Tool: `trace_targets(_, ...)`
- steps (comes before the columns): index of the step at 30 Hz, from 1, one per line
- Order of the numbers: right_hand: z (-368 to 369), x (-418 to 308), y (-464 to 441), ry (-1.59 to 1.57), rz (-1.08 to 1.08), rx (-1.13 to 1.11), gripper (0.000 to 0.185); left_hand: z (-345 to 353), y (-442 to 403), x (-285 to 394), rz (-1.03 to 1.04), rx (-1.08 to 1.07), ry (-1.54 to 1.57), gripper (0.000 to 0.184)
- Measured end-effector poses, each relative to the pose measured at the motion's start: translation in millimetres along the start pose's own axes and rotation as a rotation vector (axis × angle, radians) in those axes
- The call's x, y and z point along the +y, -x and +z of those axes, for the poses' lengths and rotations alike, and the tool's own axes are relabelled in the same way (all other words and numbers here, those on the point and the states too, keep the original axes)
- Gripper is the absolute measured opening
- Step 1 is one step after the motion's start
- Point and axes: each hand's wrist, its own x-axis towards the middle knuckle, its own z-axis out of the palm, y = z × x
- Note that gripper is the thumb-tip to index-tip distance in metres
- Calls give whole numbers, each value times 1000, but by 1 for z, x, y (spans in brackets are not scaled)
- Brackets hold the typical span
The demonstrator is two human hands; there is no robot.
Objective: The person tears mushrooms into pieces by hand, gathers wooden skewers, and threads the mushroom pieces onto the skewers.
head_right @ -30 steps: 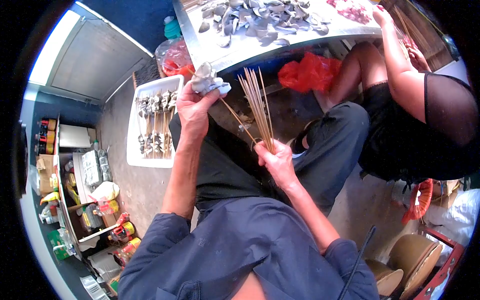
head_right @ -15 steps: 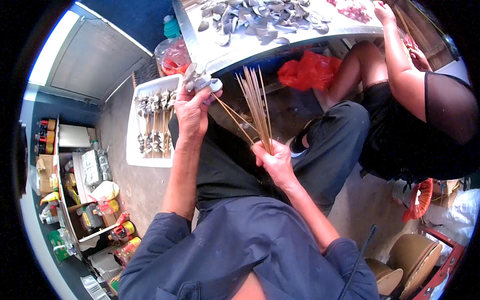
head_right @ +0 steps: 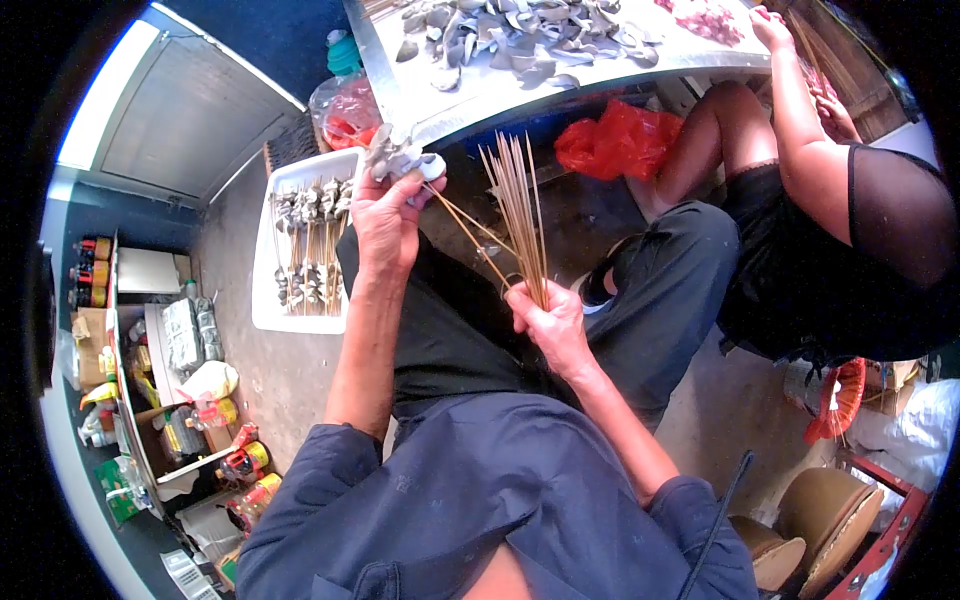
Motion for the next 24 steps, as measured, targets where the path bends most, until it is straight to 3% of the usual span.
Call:
trace_targets(13,2,-3,-1,21,17,18,16,5,4,-3,77,-47,-68,36)
trace_targets(18,0,-3,-2,24,39,22,15,3,6,-4,158,-119,-250,32)
trace_targets(24,1,-1,-2,18,31,39,13,7,13,-10,54,-109,-155,33)
